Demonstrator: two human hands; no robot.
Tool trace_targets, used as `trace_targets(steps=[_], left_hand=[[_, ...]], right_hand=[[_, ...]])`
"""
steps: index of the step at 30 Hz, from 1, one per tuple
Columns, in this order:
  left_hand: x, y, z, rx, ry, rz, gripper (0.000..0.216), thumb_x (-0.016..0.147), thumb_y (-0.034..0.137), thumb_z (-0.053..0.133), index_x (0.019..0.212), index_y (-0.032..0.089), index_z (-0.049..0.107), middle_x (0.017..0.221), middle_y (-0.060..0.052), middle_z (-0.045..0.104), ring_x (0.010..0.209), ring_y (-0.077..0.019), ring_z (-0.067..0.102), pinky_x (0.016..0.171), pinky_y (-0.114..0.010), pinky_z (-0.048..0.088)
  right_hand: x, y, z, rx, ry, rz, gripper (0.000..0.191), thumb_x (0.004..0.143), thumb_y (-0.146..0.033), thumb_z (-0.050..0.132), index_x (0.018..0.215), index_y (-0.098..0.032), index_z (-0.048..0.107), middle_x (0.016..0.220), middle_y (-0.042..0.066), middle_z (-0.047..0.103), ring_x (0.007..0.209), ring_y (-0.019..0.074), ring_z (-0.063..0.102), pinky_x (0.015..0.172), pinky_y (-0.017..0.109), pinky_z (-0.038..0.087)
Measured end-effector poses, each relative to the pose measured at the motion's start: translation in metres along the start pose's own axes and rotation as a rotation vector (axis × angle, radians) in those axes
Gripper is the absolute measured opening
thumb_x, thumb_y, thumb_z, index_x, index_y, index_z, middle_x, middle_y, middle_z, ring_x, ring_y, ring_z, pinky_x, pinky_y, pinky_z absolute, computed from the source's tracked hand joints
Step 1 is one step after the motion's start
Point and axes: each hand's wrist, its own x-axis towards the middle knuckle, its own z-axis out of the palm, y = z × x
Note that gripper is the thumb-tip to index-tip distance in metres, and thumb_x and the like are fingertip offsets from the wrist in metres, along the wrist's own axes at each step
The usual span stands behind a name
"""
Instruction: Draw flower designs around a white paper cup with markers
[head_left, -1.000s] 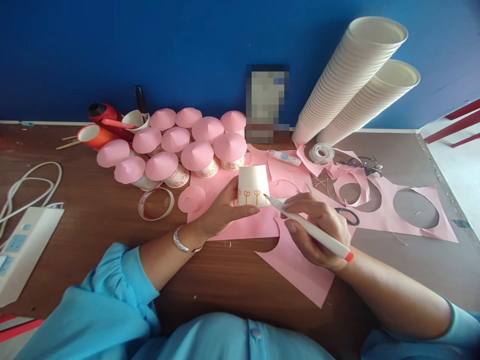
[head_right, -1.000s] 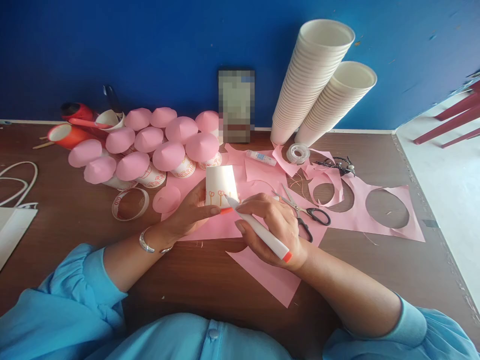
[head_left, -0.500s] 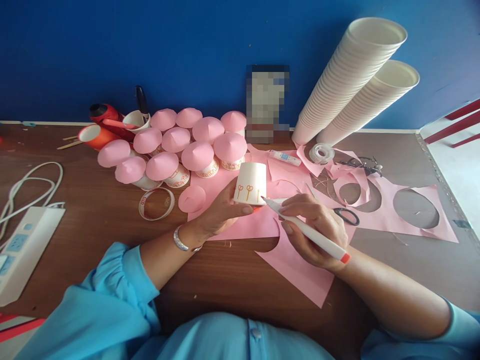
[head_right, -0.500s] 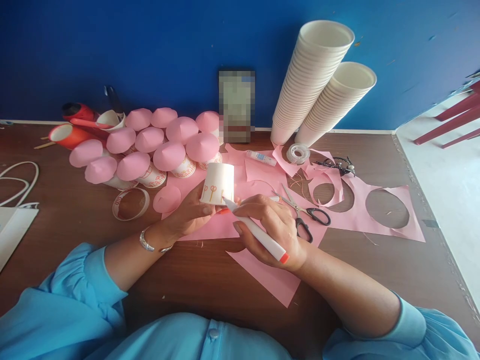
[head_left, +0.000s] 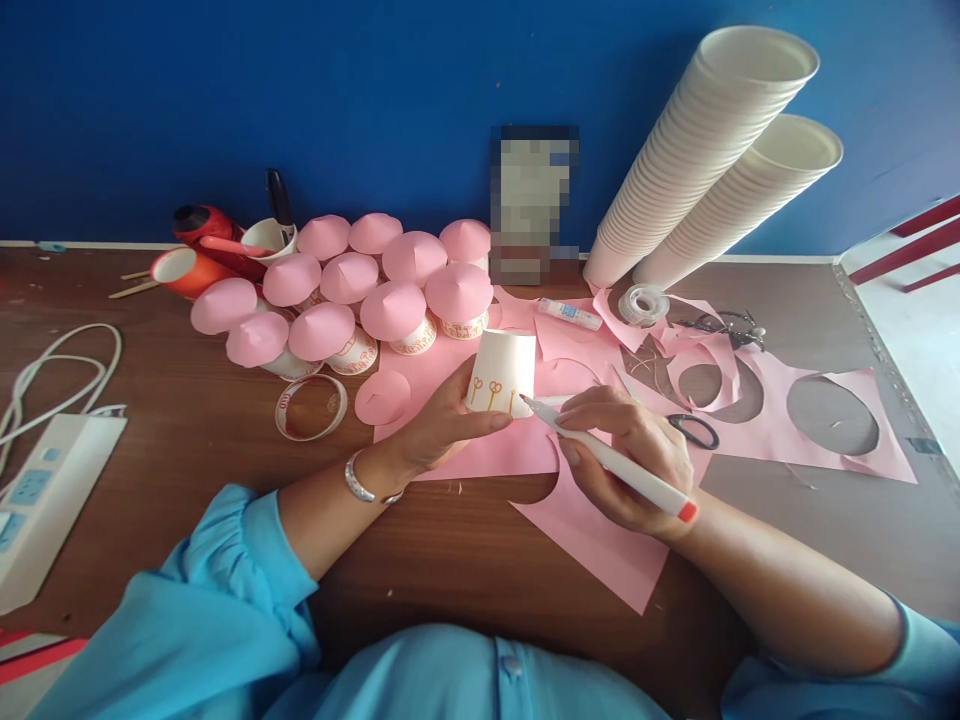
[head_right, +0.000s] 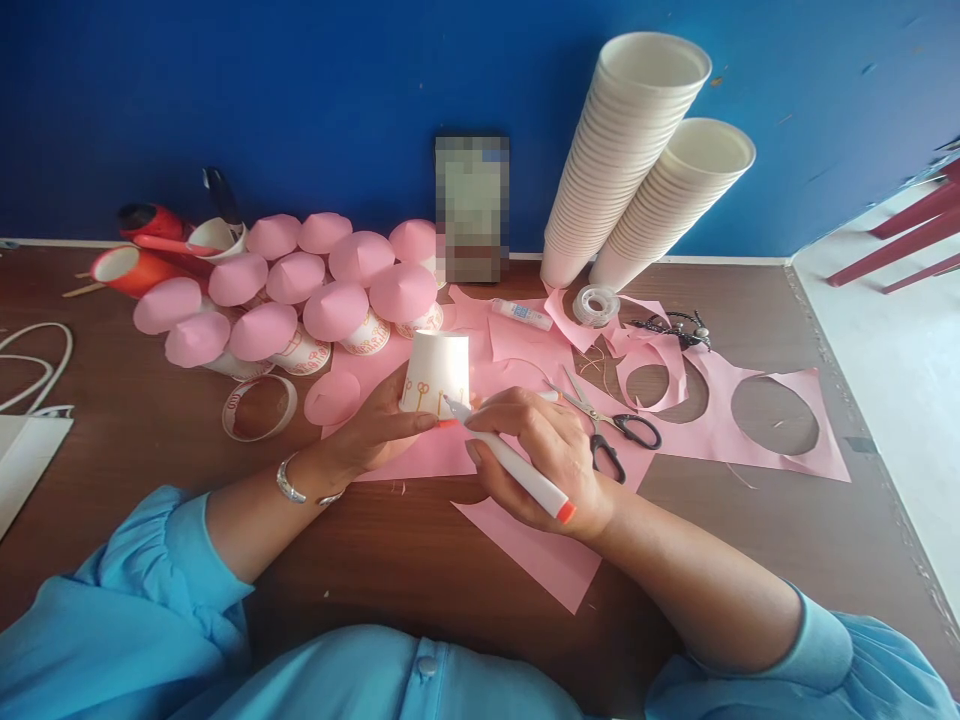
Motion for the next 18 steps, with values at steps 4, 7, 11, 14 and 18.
trace_targets(steps=[4, 7, 11, 14, 18], left_hand=[[-0.0004, -0.0036, -0.0019, -0.001, 0.008, 0.033, 0.06, 0.082, 0.034, 0.088, 0.137, 0.028, 0.063, 0.138, -0.01, 0.07, 0.136, -0.0346, 0.06, 0.103, -0.045, 0.051], [0.0001, -0.0055, -0.0029, 0.011, 0.006, 0.046, 0.063, 0.082, 0.033, 0.088, 0.14, 0.028, 0.063, 0.135, -0.01, 0.071, 0.137, -0.0353, 0.059, 0.103, -0.045, 0.051], [0.001, -0.0055, -0.003, 0.012, -0.018, 0.064, 0.064, 0.082, 0.033, 0.088, 0.141, 0.029, 0.063, 0.13, -0.009, 0.072, 0.133, -0.0331, 0.061, 0.101, -0.043, 0.052], [0.001, -0.0045, -0.0025, 0.026, -0.014, 0.068, 0.063, 0.082, 0.033, 0.088, 0.14, 0.029, 0.064, 0.124, -0.008, 0.072, 0.126, -0.0306, 0.063, 0.098, -0.041, 0.053], [0.0002, -0.0033, -0.0018, 0.025, -0.022, 0.049, 0.063, 0.082, 0.035, 0.088, 0.138, 0.028, 0.062, 0.13, -0.009, 0.07, 0.126, -0.0307, 0.063, 0.097, -0.041, 0.052]], right_hand=[[0.0008, 0.0, -0.0004, -0.01, -0.034, -0.004, 0.019, 0.095, -0.011, 0.061, 0.109, -0.023, 0.062, 0.083, 0.004, 0.073, 0.071, 0.0198, 0.075, 0.058, 0.032, 0.059], [0.0013, -0.0006, -0.0005, -0.022, -0.051, -0.003, 0.018, 0.095, -0.011, 0.06, 0.108, -0.023, 0.061, 0.083, 0.003, 0.073, 0.072, 0.0191, 0.075, 0.058, 0.031, 0.058], [0.0018, -0.0006, 0.0, -0.027, -0.058, 0.001, 0.017, 0.095, -0.01, 0.059, 0.108, -0.022, 0.06, 0.084, 0.003, 0.072, 0.072, 0.0185, 0.074, 0.059, 0.031, 0.058], [0.002, 0.0, 0.0, -0.018, -0.063, -0.005, 0.019, 0.095, -0.01, 0.06, 0.109, -0.022, 0.06, 0.084, 0.003, 0.072, 0.072, 0.0188, 0.074, 0.059, 0.031, 0.058], [0.0026, 0.0008, 0.0, -0.021, -0.075, -0.012, 0.019, 0.095, -0.009, 0.06, 0.109, -0.022, 0.06, 0.084, 0.003, 0.072, 0.072, 0.0188, 0.073, 0.059, 0.032, 0.058]])
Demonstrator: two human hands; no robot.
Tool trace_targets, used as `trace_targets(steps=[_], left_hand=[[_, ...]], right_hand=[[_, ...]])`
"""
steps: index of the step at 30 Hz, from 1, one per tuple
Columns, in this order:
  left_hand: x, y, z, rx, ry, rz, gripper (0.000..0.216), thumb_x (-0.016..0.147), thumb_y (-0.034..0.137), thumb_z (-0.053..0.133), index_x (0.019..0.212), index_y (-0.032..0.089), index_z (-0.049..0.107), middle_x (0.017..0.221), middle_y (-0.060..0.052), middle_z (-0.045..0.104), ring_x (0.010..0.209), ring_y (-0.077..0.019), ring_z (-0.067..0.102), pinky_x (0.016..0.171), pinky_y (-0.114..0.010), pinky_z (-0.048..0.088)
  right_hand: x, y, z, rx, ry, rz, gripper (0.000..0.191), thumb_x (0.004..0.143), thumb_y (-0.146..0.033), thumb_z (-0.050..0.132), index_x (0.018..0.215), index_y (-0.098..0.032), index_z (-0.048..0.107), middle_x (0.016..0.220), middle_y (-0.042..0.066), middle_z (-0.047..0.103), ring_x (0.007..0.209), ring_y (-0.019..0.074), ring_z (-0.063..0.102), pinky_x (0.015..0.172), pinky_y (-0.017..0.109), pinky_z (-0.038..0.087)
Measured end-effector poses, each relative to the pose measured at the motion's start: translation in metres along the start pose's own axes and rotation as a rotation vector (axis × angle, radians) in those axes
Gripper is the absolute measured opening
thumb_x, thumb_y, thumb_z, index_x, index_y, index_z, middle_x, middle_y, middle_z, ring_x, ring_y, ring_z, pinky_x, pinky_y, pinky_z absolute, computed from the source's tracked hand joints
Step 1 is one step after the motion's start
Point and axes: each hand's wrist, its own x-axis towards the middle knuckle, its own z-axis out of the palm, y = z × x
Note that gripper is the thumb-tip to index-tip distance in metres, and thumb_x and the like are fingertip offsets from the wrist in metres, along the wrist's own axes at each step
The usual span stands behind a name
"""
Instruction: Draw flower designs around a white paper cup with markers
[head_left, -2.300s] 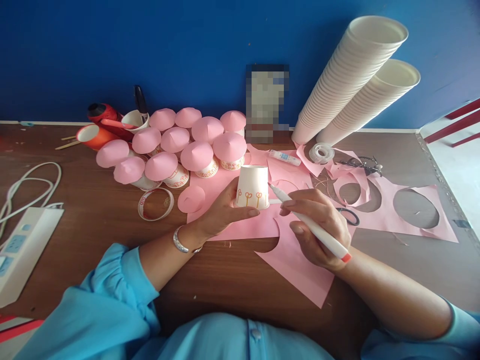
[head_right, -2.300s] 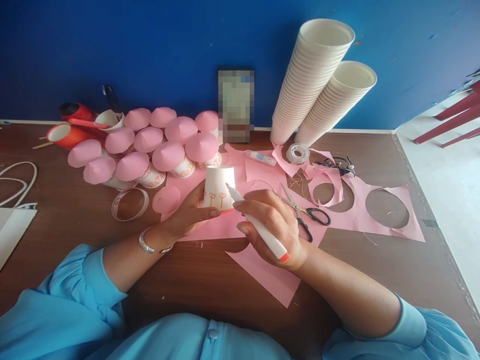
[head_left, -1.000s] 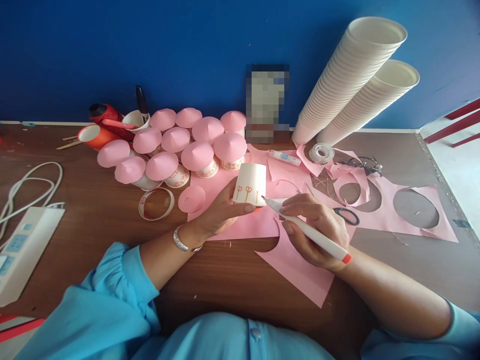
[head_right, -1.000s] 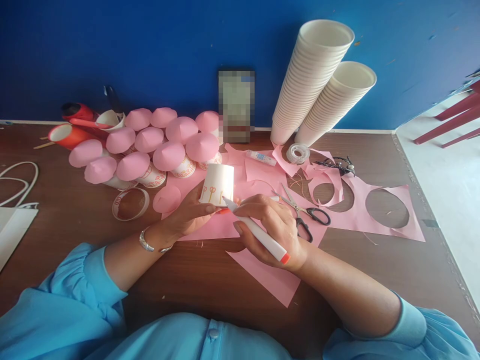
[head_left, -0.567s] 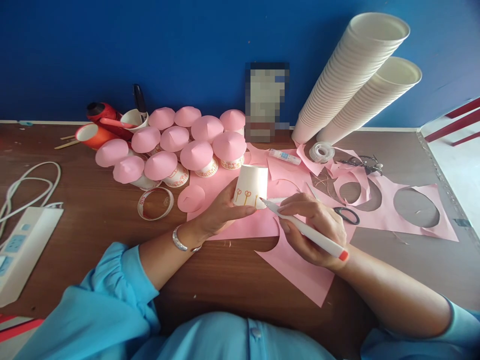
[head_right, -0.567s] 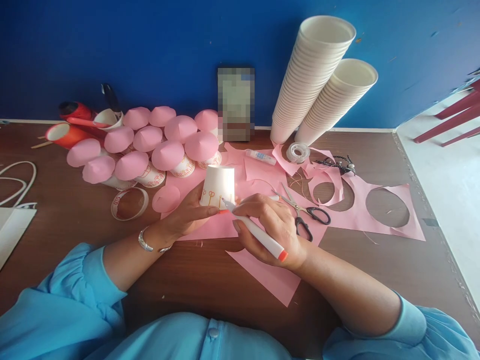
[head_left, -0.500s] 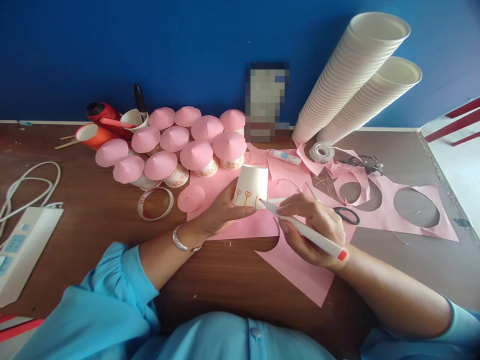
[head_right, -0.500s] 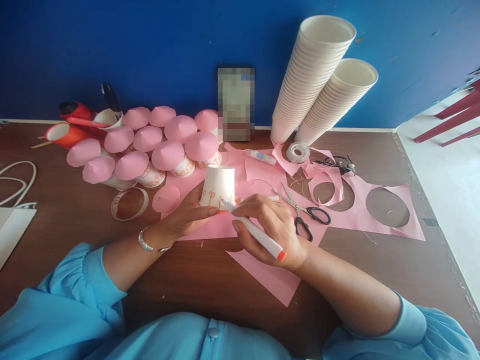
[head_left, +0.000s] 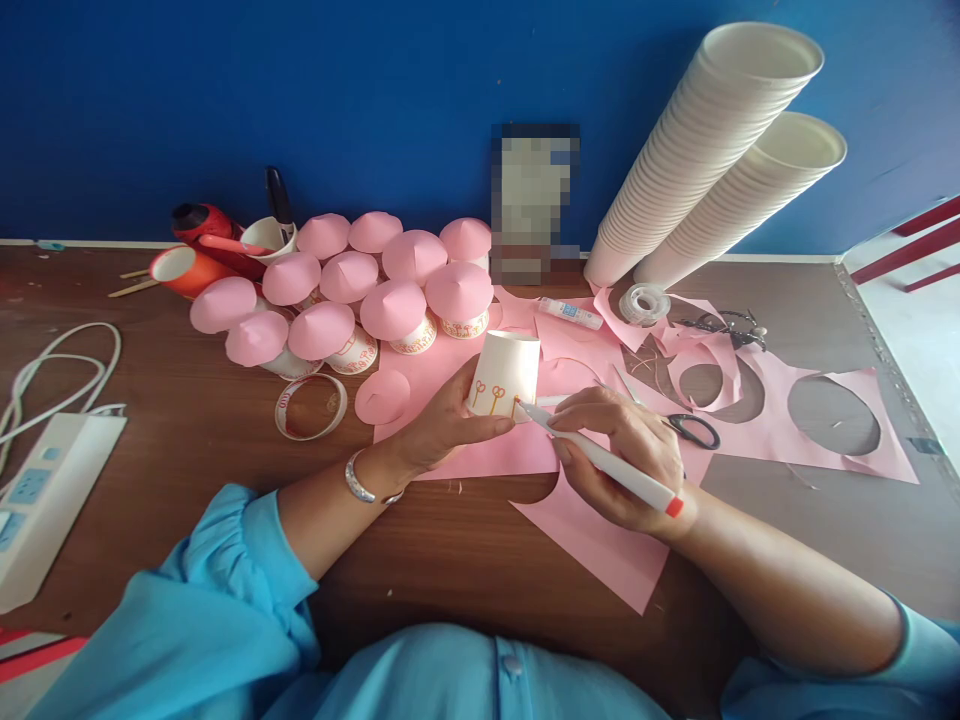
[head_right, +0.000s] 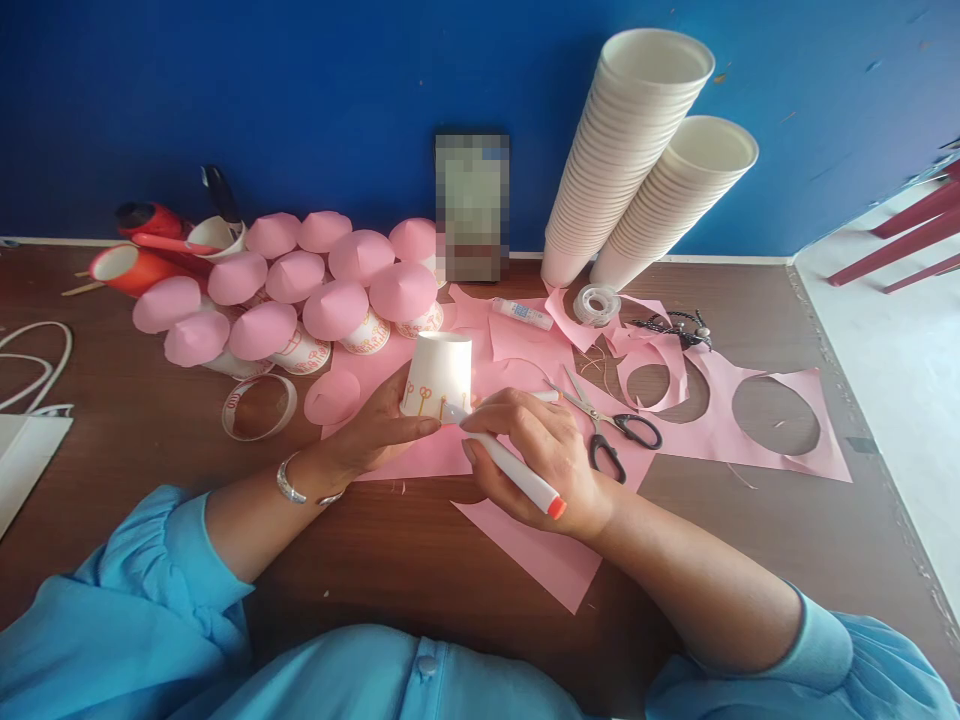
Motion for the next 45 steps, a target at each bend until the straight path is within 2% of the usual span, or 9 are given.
trace_targets(steps=[4, 9, 13, 22, 27, 31, 40, 45], left_hand=[[-0.0008, 0.0017, 0.001, -0.001, 0.023, -0.03, 0.061, 0.08, 0.037, 0.089, 0.134, 0.026, 0.062, 0.132, -0.01, 0.068, 0.121, -0.029, 0.063, 0.097, -0.041, 0.052], [-0.0003, 0.003, 0.0017, 0.004, 0.032, -0.035, 0.057, 0.079, 0.035, 0.09, 0.128, 0.025, 0.061, 0.122, -0.007, 0.067, 0.108, -0.0233, 0.062, 0.092, -0.038, 0.051], [-0.0003, 0.0029, 0.0011, -0.005, 0.015, -0.041, 0.055, 0.079, 0.036, 0.09, 0.126, 0.025, 0.062, 0.113, -0.005, 0.066, 0.104, -0.0223, 0.061, 0.092, -0.038, 0.05], [-0.0009, 0.0028, 0.0004, 0.003, 0.011, -0.042, 0.06, 0.08, 0.036, 0.089, 0.132, 0.025, 0.061, 0.116, -0.007, 0.067, 0.109, -0.0244, 0.062, 0.097, -0.041, 0.051], [-0.0004, -0.0004, -0.0016, 0.001, 0.014, -0.051, 0.071, 0.079, 0.036, 0.09, 0.142, 0.025, 0.058, 0.135, -0.011, 0.067, 0.124, -0.0305, 0.062, 0.101, -0.044, 0.051], [-0.0004, -0.0017, -0.0025, -0.006, 0.02, -0.044, 0.072, 0.079, 0.036, 0.09, 0.142, 0.025, 0.058, 0.141, -0.013, 0.067, 0.132, -0.0341, 0.061, 0.103, -0.046, 0.051], [0.0004, -0.0008, -0.0016, 0.001, 0.007, -0.012, 0.067, 0.08, 0.035, 0.09, 0.14, 0.026, 0.061, 0.129, -0.01, 0.072, 0.129, -0.0325, 0.063, 0.102, -0.044, 0.052], [-0.0001, 0.0012, -0.0005, -0.005, 0.001, -0.012, 0.063, 0.081, 0.035, 0.089, 0.138, 0.026, 0.062, 0.123, -0.01, 0.073, 0.135, -0.0343, 0.059, 0.105, -0.046, 0.051]], right_hand=[[0.0004, 0.0001, 0.0006, 0.008, -0.001, -0.001, 0.02, 0.096, -0.01, 0.06, 0.111, -0.023, 0.06, 0.084, 0.003, 0.071, 0.072, 0.0186, 0.073, 0.059, 0.032, 0.059], [0.0001, -0.0005, 0.0007, -0.002, 0.003, 0.0, 0.02, 0.096, -0.01, 0.06, 0.111, -0.023, 0.06, 0.086, 0.003, 0.072, 0.073, 0.0184, 0.073, 0.061, 0.031, 0.06], [-0.0004, -0.0007, 0.0003, -0.024, 0.002, 0.004, 0.02, 0.097, -0.01, 0.06, 0.111, -0.023, 0.06, 0.086, 0.003, 0.073, 0.074, 0.0181, 0.074, 0.061, 0.03, 0.06], [-0.0009, 0.0012, 0.0017, -0.033, 0.034, 0.015, 0.017, 0.097, -0.013, 0.062, 0.11, -0.023, 0.062, 0.086, 0.003, 0.075, 0.075, 0.0195, 0.077, 0.061, 0.031, 0.061], [-0.0009, 0.0003, 0.0019, -0.039, 0.055, 0.018, 0.018, 0.097, -0.012, 0.062, 0.11, -0.024, 0.062, 0.086, 0.003, 0.075, 0.074, 0.0191, 0.076, 0.06, 0.031, 0.061], [-0.0006, -0.0005, 0.0019, -0.038, 0.054, 0.018, 0.018, 0.097, -0.012, 0.062, 0.11, -0.024, 0.063, 0.086, 0.003, 0.075, 0.074, 0.0196, 0.077, 0.06, 0.032, 0.062], [-0.0004, -0.0006, 0.0013, -0.016, 0.038, 0.029, 0.016, 0.096, -0.012, 0.063, 0.107, -0.022, 0.065, 0.085, 0.004, 0.075, 0.074, 0.0195, 0.077, 0.06, 0.031, 0.062], [-0.0001, -0.001, 0.0014, -0.029, 0.037, 0.022, 0.016, 0.097, -0.012, 0.062, 0.108, -0.023, 0.063, 0.086, 0.003, 0.075, 0.074, 0.0195, 0.076, 0.06, 0.032, 0.062]])
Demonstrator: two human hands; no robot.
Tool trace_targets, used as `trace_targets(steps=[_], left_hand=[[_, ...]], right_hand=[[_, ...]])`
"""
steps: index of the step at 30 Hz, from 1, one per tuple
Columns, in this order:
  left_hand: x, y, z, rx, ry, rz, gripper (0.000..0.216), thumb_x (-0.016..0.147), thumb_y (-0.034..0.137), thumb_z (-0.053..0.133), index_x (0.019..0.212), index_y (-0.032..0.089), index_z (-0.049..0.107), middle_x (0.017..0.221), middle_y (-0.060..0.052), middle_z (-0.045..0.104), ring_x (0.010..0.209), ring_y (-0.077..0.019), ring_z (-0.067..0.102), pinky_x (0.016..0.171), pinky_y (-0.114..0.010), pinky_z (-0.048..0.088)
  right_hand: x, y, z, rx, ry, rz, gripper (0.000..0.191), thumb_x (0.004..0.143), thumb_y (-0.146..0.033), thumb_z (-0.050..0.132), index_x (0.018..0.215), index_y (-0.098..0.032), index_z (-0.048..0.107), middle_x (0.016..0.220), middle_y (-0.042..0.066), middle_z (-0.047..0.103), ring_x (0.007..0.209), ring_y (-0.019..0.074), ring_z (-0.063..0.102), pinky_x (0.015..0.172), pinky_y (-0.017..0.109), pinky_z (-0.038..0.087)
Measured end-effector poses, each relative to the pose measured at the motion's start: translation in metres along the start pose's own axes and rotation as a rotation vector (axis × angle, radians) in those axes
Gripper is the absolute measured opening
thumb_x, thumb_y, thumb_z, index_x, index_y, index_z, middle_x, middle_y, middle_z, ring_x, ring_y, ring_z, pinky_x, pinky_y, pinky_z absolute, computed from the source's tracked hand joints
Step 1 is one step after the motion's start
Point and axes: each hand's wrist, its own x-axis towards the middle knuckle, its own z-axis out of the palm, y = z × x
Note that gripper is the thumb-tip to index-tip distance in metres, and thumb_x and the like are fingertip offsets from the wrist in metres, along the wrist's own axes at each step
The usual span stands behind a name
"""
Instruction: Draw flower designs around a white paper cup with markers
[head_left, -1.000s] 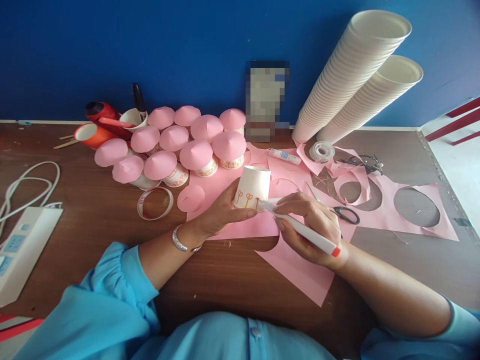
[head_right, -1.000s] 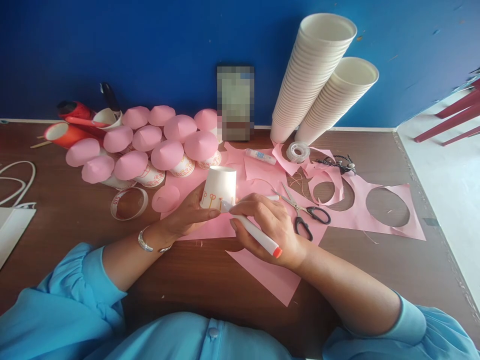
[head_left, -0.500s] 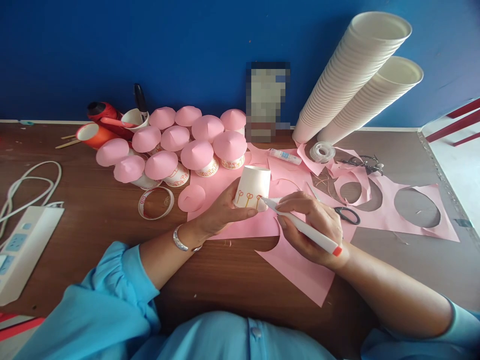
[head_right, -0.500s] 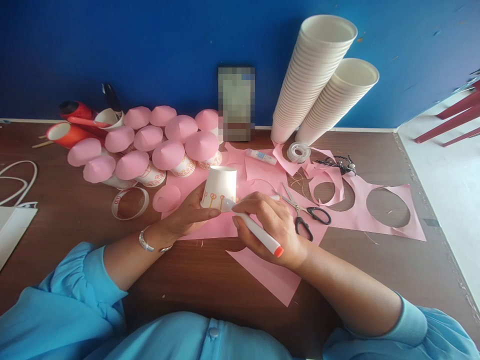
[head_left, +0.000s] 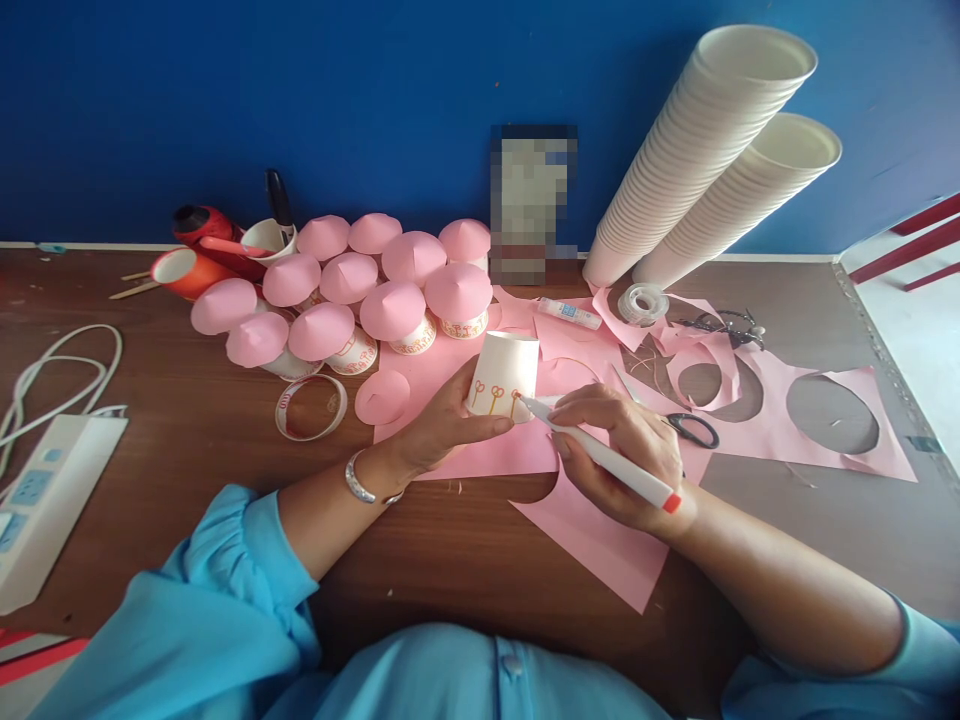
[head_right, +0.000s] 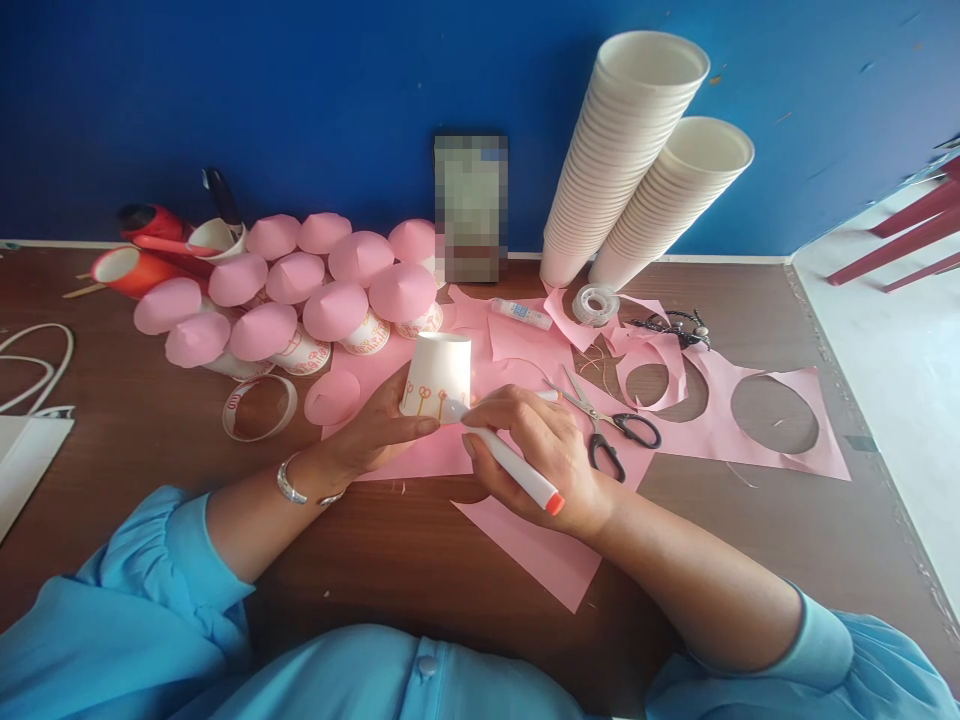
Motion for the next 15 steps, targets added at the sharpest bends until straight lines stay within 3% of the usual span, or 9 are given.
trace_targets(steps=[15], left_hand=[[-0.0001, 0.0008, 0.0014, -0.002, 0.024, 0.001, 0.061, 0.08, 0.035, 0.089, 0.135, 0.026, 0.065, 0.119, -0.009, 0.073, 0.123, -0.0313, 0.064, 0.103, -0.046, 0.051]], right_hand=[[0.0003, -0.0004, 0.0008, -0.061, 0.035, 0.004, 0.017, 0.095, -0.011, 0.062, 0.105, -0.025, 0.061, 0.083, 0.002, 0.075, 0.07, 0.0193, 0.076, 0.057, 0.031, 0.06]])
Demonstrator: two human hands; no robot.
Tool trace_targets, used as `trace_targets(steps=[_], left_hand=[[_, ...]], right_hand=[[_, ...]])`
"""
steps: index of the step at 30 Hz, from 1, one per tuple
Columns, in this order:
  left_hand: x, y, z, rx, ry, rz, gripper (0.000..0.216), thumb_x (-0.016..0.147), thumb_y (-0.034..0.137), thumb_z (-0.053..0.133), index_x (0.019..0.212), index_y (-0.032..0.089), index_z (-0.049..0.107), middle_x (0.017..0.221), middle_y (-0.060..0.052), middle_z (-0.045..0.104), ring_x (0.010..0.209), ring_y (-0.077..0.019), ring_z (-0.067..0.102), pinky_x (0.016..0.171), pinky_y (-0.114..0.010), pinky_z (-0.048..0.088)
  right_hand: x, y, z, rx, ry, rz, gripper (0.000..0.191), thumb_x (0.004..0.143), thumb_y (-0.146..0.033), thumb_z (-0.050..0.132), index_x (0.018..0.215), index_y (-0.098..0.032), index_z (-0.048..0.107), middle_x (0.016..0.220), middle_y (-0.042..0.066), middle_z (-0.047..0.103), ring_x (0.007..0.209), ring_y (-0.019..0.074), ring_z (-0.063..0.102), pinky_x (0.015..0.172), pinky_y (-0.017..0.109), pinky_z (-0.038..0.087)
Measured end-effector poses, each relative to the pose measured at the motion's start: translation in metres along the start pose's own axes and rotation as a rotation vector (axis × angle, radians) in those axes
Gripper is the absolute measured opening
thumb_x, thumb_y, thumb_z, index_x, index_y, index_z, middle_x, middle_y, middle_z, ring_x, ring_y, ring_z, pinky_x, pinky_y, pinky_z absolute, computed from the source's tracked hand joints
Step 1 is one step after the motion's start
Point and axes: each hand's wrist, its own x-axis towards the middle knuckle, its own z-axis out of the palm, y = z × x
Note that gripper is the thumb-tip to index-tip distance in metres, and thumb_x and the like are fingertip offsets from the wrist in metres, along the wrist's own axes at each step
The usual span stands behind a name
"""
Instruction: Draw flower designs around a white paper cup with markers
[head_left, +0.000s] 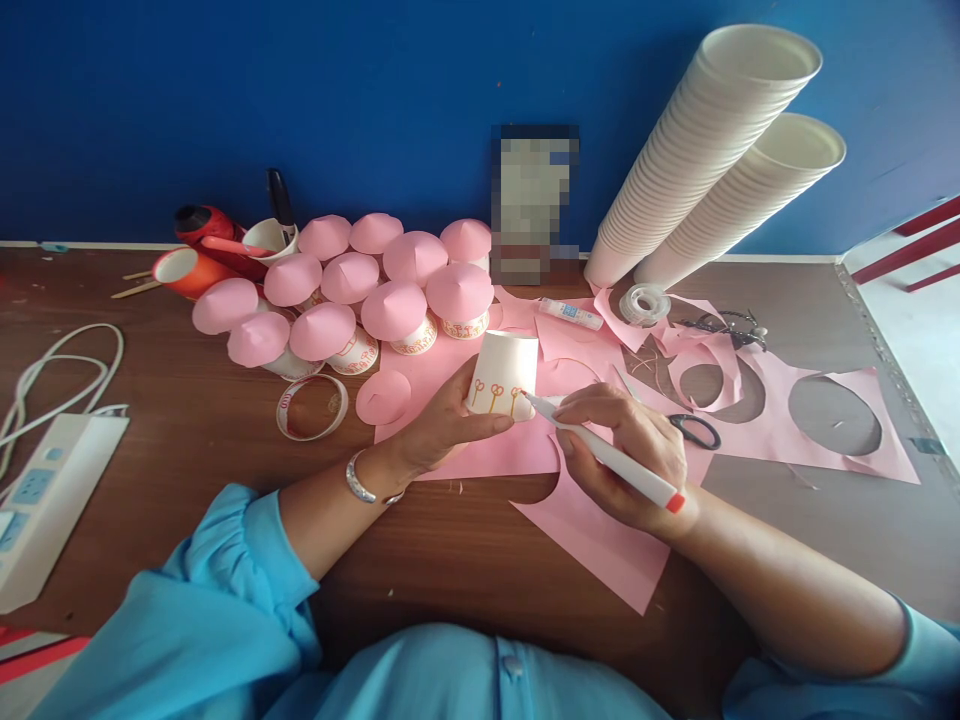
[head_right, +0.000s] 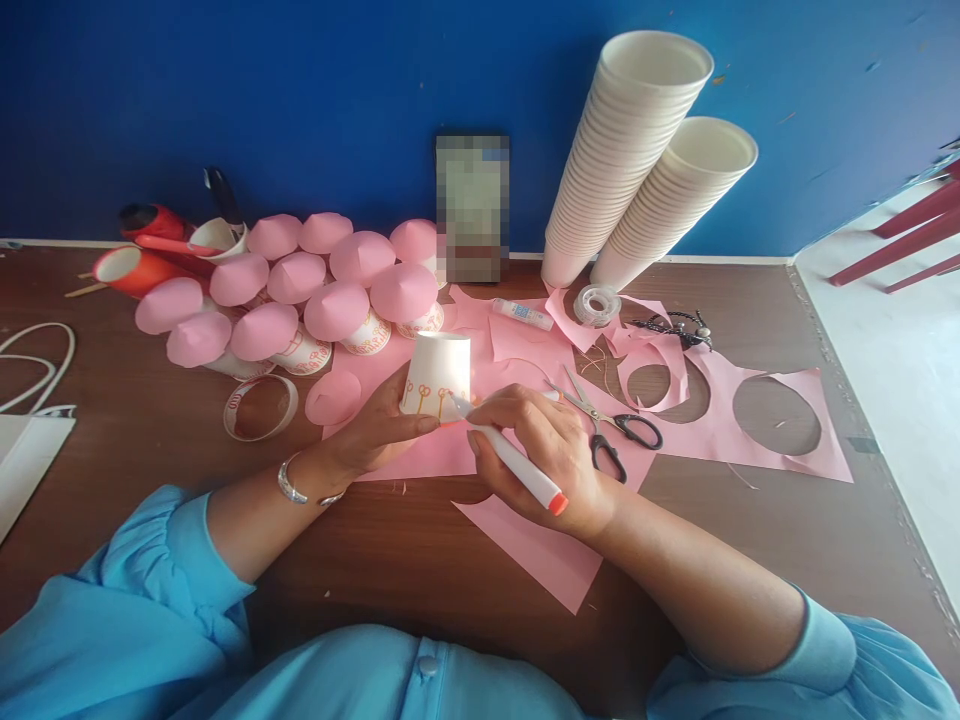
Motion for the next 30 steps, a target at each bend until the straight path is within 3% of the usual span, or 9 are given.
trace_targets(steps=[6, 16, 24, 30], left_hand=[[0.0004, -0.0029, -0.0033, 0.004, -0.015, -0.008, 0.057, 0.082, 0.037, 0.088, 0.133, 0.026, 0.064, 0.116, -0.007, 0.069, 0.111, -0.0253, 0.064, 0.101, -0.044, 0.051], [0.001, 0.0001, 0.0007, 0.017, 0.01, 0.007, 0.062, 0.08, 0.035, 0.089, 0.136, 0.027, 0.064, 0.114, -0.007, 0.07, 0.115, -0.0279, 0.064, 0.1, -0.043, 0.052], [0.0004, -0.0035, -0.0019, 0.004, 0.016, -0.015, 0.061, 0.081, 0.032, 0.089, 0.136, 0.028, 0.062, 0.138, -0.009, 0.065, 0.125, -0.0286, 0.061, 0.1, -0.042, 0.051], [0.0044, 0.0031, 0.0047, -0.1, 0.026, -0.009, 0.05, 0.08, 0.035, 0.088, 0.124, 0.026, 0.067, 0.108, -0.005, 0.07, 0.102, -0.022, 0.063, 0.088, -0.037, 0.051]], right_hand=[[-0.0001, -0.0005, -0.0001, 0.016, -0.011, -0.005, 0.018, 0.094, -0.01, 0.062, 0.106, -0.024, 0.061, 0.083, 0.002, 0.074, 0.07, 0.0189, 0.076, 0.057, 0.031, 0.06], [0.0005, -0.002, -0.0012, 0.006, -0.031, -0.003, 0.018, 0.095, -0.01, 0.061, 0.106, -0.024, 0.062, 0.083, 0.002, 0.075, 0.071, 0.0194, 0.076, 0.058, 0.031, 0.061], [-0.0007, -0.0024, -0.001, 0.033, -0.027, -0.01, 0.018, 0.095, -0.011, 0.062, 0.107, -0.024, 0.061, 0.083, 0.003, 0.075, 0.072, 0.0196, 0.076, 0.06, 0.031, 0.062], [-0.0045, 0.0005, -0.002, 0.101, 0.032, -0.018, 0.022, 0.096, -0.012, 0.062, 0.115, -0.023, 0.062, 0.088, 0.005, 0.073, 0.077, 0.0206, 0.076, 0.063, 0.034, 0.064]])
